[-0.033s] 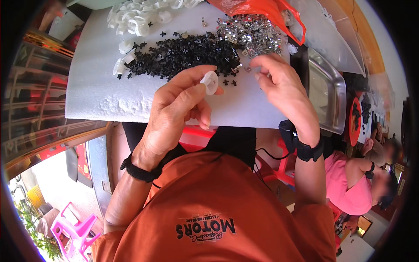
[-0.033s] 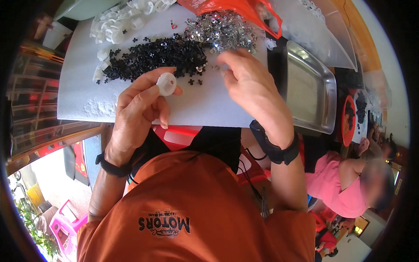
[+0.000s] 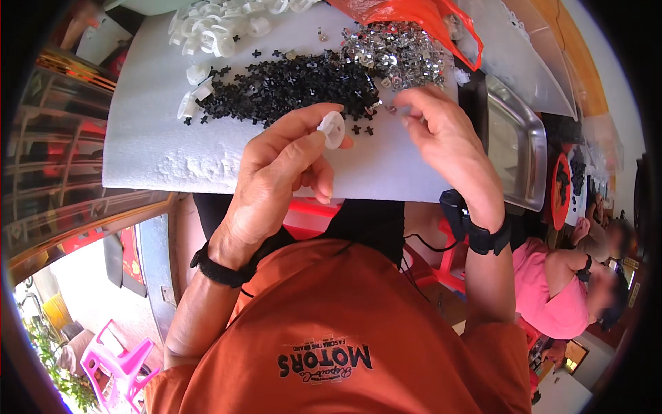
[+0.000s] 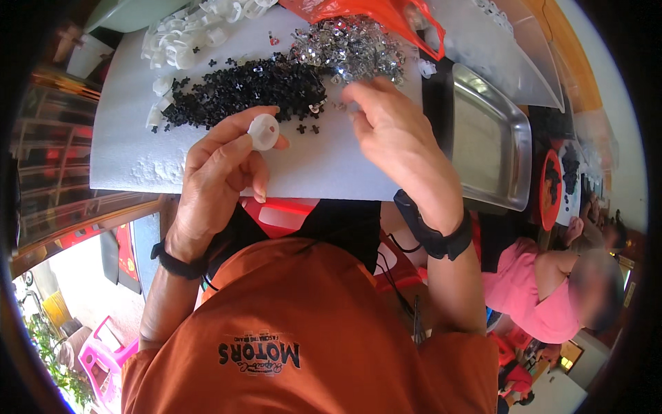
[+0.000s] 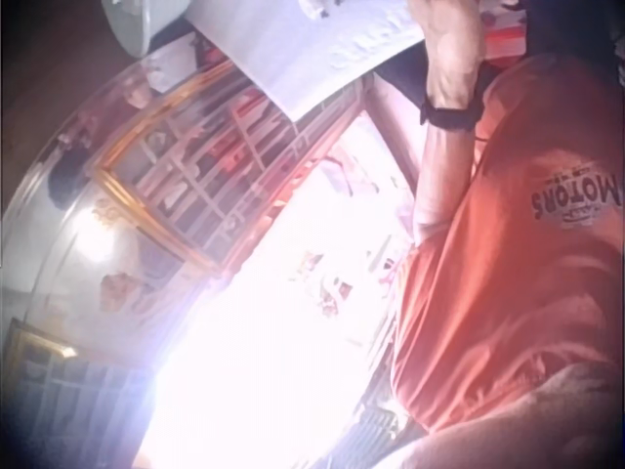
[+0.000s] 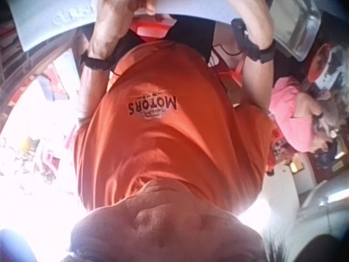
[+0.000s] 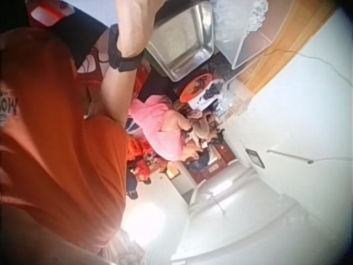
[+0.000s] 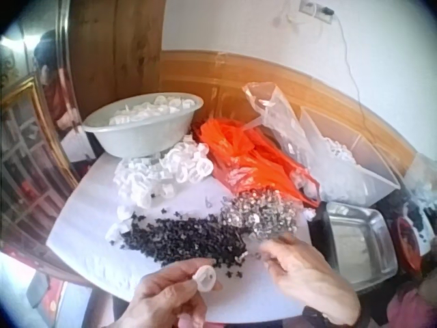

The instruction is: Assembling small plastic and metal components on a workbench.

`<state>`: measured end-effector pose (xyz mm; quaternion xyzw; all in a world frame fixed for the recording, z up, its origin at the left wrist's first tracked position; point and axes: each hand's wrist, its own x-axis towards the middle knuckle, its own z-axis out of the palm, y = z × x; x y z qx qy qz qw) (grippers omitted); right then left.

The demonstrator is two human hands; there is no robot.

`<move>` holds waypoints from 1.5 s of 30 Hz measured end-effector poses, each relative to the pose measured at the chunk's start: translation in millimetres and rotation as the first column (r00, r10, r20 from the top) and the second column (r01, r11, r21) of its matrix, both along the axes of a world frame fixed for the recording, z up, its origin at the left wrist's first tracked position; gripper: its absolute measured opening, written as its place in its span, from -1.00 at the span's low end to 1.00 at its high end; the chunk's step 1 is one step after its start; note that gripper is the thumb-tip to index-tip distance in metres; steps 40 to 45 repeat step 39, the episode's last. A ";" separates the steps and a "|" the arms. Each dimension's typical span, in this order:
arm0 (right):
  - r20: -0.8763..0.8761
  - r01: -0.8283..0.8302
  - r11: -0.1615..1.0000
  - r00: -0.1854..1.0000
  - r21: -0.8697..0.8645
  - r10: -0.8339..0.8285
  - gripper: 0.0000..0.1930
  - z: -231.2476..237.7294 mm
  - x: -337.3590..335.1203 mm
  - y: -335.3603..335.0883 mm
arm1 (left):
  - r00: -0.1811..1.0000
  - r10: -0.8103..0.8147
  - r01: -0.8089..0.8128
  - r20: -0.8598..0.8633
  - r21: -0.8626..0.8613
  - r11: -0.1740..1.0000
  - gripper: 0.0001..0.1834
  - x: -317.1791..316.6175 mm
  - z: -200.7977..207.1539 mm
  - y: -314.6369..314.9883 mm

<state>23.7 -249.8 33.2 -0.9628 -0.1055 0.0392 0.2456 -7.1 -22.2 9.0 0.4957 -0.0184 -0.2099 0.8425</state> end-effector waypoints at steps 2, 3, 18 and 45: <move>0.009 -0.014 1.000 1.000 -0.015 0.014 -0.79 -2.7 -1.0 -0.4 | 1.000 0.004 -0.004 -0.002 0.050 0.999 -0.60 -0.2 0.5 -1.7; 0.033 -0.013 1.000 0.999 -0.029 0.014 -0.80 -1.5 -1.9 0.7 | 1.000 0.004 -0.004 -0.006 0.050 0.999 -0.60 0.2 0.4 -2.3; 0.134 0.033 0.998 0.991 -0.044 -0.027 -0.92 -11.2 7.4 6.9 | 0.998 -0.059 0.060 -0.032 0.011 0.998 -0.63 3.0 -2.1 4.3; -0.091 -0.142 0.876 0.974 0.462 0.206 -0.96 10.6 -15.3 51.1 | 0.989 -0.145 0.145 -0.001 -0.010 0.989 -0.62 0.6 -7.8 10.6</move>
